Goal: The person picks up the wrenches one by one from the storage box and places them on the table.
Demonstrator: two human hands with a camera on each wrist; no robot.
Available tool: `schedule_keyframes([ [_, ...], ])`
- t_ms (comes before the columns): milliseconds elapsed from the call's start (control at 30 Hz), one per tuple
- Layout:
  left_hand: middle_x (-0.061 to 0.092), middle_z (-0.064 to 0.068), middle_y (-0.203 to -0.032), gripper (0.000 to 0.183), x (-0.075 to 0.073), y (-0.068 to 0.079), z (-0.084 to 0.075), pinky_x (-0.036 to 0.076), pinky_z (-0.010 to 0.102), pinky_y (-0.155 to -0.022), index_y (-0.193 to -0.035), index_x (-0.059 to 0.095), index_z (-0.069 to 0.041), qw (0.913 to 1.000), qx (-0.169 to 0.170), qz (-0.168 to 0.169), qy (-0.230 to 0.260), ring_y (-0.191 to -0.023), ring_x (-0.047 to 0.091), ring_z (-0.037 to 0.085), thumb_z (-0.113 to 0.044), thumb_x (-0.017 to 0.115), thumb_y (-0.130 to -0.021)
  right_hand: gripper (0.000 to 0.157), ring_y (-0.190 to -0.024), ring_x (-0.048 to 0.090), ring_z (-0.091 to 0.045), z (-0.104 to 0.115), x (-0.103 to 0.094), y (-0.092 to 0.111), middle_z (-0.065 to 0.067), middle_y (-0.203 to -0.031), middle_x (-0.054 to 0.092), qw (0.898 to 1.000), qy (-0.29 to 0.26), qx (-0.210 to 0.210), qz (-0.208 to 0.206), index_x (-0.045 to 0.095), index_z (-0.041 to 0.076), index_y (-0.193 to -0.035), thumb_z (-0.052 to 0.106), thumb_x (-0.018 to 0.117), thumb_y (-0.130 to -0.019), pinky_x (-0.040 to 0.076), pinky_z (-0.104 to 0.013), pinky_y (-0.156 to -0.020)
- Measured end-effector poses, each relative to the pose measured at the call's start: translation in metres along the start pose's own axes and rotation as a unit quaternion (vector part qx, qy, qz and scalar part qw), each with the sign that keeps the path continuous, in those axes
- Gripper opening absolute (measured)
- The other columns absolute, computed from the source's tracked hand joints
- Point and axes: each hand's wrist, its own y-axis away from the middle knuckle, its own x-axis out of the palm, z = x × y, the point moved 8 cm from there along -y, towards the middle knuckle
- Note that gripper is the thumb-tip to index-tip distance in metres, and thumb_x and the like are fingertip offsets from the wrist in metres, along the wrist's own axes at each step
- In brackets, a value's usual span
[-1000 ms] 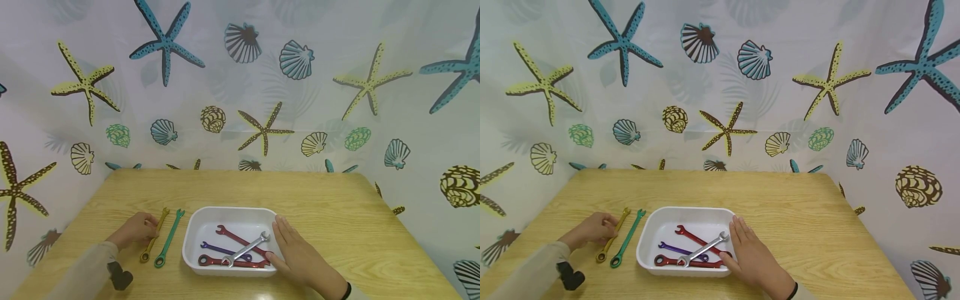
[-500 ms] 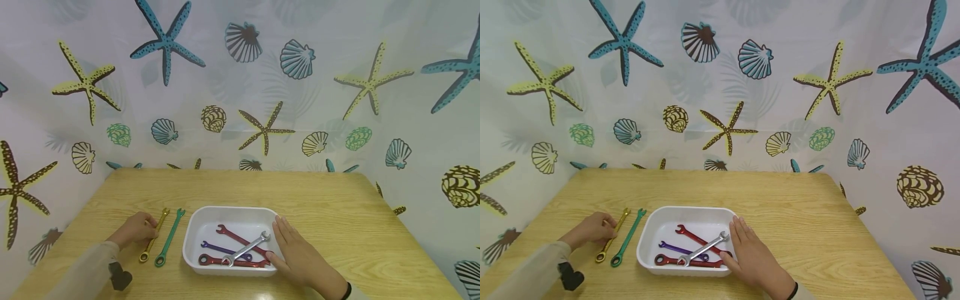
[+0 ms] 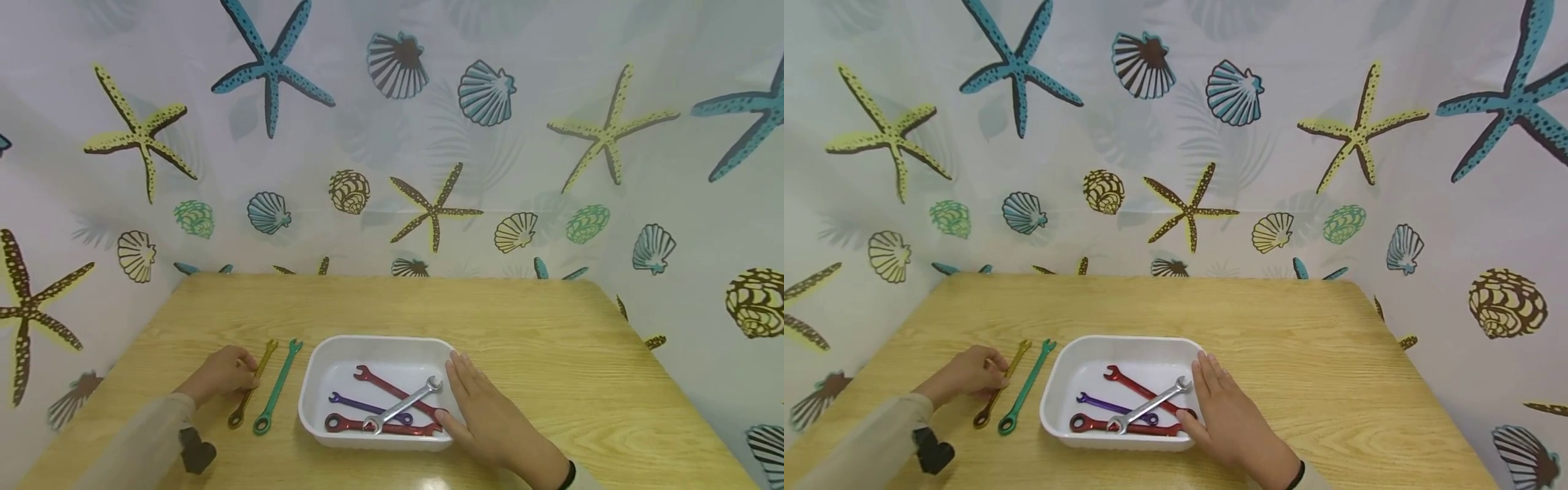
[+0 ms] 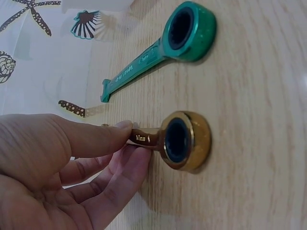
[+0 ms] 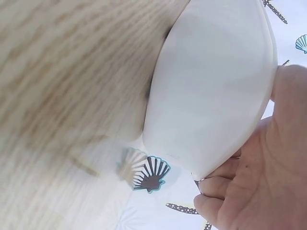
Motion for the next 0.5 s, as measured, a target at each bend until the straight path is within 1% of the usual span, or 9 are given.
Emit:
schedule_keyframes([
  [100,0.064,0.012,-0.082,0.029,0.0002,-0.001,-0.0012,0.054,0.033,-0.06,-0.102,0.057,0.009,1.0,0.004,0.001,0.0,-0.066,0.063,0.018,-0.005,0.07,-0.08,0.075,-0.145,0.016,-0.034,-0.0011,-0.0009,0.0,-0.021,-0.157,0.016,1.0,-0.001,0.001,0.001,0.026,-0.006,-0.147,0.051,0.037,-0.1,0.022,-0.047,-0.114],
  [300,0.064,0.012,-0.082,0.03,-0.0006,-0.0004,-0.0012,0.053,0.032,-0.06,-0.103,0.057,0.01,1.0,0.0,0.001,-0.008,-0.066,0.063,0.018,-0.006,0.07,-0.08,0.077,-0.145,0.015,-0.034,-0.0016,0.0008,-0.0004,-0.02,-0.157,0.016,1.0,-0.009,0.007,0.012,0.025,-0.005,-0.148,0.053,0.036,-0.099,0.022,-0.047,-0.114],
  [367,0.064,0.013,-0.082,0.031,-0.0003,0.0005,-0.0022,0.053,0.033,-0.06,-0.103,0.057,0.011,0.9999,0.004,0.004,-0.009,-0.065,0.063,0.018,-0.005,0.07,-0.08,0.076,-0.145,0.016,-0.034,-0.0014,0.0008,-0.0003,-0.02,-0.157,0.017,1.0,-0.01,0.007,0.011,0.026,-0.005,-0.148,0.053,0.036,-0.099,0.022,-0.047,-0.114],
  [500,0.064,0.011,-0.081,0.03,-0.0008,0.0014,-0.0035,0.052,0.032,-0.059,-0.103,0.058,0.01,0.9999,0.005,-0.001,-0.01,-0.064,0.062,0.018,-0.006,0.07,-0.08,0.075,-0.144,0.017,-0.035,-0.0007,-0.0004,0.0002,-0.022,-0.156,0.018,1.0,-0.01,0.001,0.002,0.026,-0.007,-0.147,0.05,0.038,-0.099,0.023,-0.047,-0.114],
])
